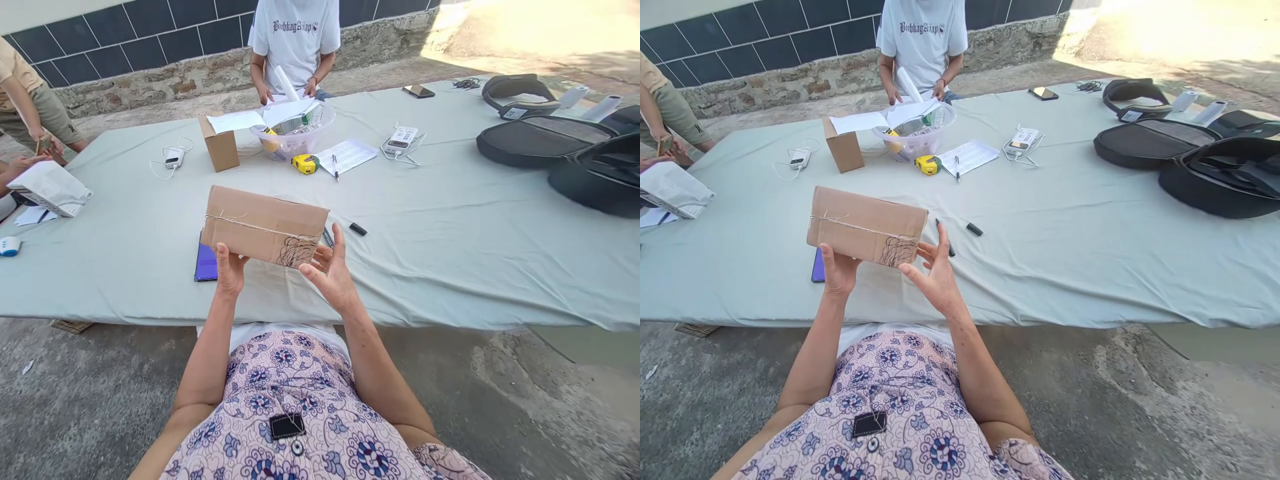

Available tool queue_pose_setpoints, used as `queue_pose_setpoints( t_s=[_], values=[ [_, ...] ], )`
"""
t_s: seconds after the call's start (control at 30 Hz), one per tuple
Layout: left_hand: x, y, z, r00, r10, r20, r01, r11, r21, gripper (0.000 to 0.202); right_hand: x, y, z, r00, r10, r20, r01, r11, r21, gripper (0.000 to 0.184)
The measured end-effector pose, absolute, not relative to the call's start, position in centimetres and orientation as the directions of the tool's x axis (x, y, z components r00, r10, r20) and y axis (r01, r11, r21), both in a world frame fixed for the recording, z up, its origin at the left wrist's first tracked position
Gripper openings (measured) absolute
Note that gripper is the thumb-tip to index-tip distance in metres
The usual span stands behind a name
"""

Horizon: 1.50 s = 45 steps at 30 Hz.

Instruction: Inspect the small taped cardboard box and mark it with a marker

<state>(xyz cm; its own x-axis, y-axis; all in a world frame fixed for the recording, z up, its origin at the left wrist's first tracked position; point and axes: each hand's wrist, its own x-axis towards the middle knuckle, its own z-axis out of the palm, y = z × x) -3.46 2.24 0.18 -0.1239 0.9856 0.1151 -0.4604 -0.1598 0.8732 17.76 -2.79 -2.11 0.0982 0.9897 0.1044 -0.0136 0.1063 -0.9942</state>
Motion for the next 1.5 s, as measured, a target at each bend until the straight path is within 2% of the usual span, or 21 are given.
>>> queue_pose_setpoints(
  t_s=[0.07, 0.13, 0.3, 0.37, 0.47, 0.53, 0.63, 0.87, 1.03, 1.1, 1.3, 1.5],
  values=[
    [-3.3, 2.2, 0.3, -0.113, 0.98, 0.161, -0.475, -0.196, 0.858, 0.089, 17.8, -3.0, -2.1, 0.063, 0.992, 0.109, 0.04, 0.107, -0.993, 0.144],
    [-3.3, 2.3, 0.3, -0.118, 0.97, 0.211, -0.49, -0.241, 0.837, 0.085, 17.8, -3.2, -2.2, 0.03, 0.991, 0.13, 0.088, 0.127, -0.988, 0.145],
    [-3.4, 2.4, 0.2, -0.177, 0.954, 0.241, -0.471, -0.297, 0.83, 0.081, 17.9, -3.7, -1.7, 0.042, 0.984, 0.172, 0.24, 0.157, -0.958, 0.127],
    [-3.5, 2.4, 0.0, -0.197, 0.956, 0.217, -0.464, -0.286, 0.838, 0.079, 18.0, -3.9, -1.1, 0.094, 0.979, 0.183, 0.327, 0.143, -0.934, 0.117],
    [-3.6, 2.5, -0.3, -0.197, 0.967, 0.163, -0.481, -0.241, 0.843, 0.077, 18.2, -4.1, 0.0, 0.195, 0.948, 0.253, 0.405, 0.157, -0.901, 0.084],
    [-3.5, 2.6, -0.4, -0.176, 0.975, 0.132, -0.504, -0.205, 0.839, 0.074, 18.2, -4.2, 0.6, 0.267, 0.914, 0.305, 0.377, 0.192, -0.906, 0.064],
    [-3.3, 2.6, -0.6, -0.141, 0.985, 0.098, -0.539, -0.159, 0.827, 0.071, 18.2, -4.3, 1.0, 0.355, 0.875, 0.329, 0.252, 0.249, -0.935, 0.051],
    [-3.0, 2.6, -0.7, -0.028, 0.999, -0.038, -0.63, 0.012, 0.776, 0.07, 18.4, -3.2, 0.5, 0.488, 0.806, 0.335, 0.161, 0.293, -0.942, 0.046],
    [-3.1, 2.5, -0.1, 0.054, 0.993, -0.109, -0.634, 0.118, 0.764, 0.067, 18.5, -2.5, 0.0, 0.441, 0.879, 0.182, -0.089, 0.245, -0.965, 0.057],
    [-3.2, 2.4, 0.0, 0.106, 0.984, -0.14, -0.627, 0.175, 0.759, 0.066, 18.4, -2.6, 0.2, 0.426, 0.885, 0.188, -0.134, 0.268, -0.954, 0.057],
    [-2.9, 2.3, -0.3, 0.246, 0.935, -0.256, -0.644, 0.355, 0.678, 0.076, 18.1, -3.5, 1.3, 0.425, 0.818, 0.389, -0.044, 0.448, -0.893, 0.039],
    [-2.3, 2.2, -0.5, 0.24, 0.927, -0.289, -0.652, 0.375, 0.659, 0.072, 17.4, -3.6, 2.1, 0.417, 0.796, 0.439, 0.081, 0.449, -0.89, 0.044]
  ],
)
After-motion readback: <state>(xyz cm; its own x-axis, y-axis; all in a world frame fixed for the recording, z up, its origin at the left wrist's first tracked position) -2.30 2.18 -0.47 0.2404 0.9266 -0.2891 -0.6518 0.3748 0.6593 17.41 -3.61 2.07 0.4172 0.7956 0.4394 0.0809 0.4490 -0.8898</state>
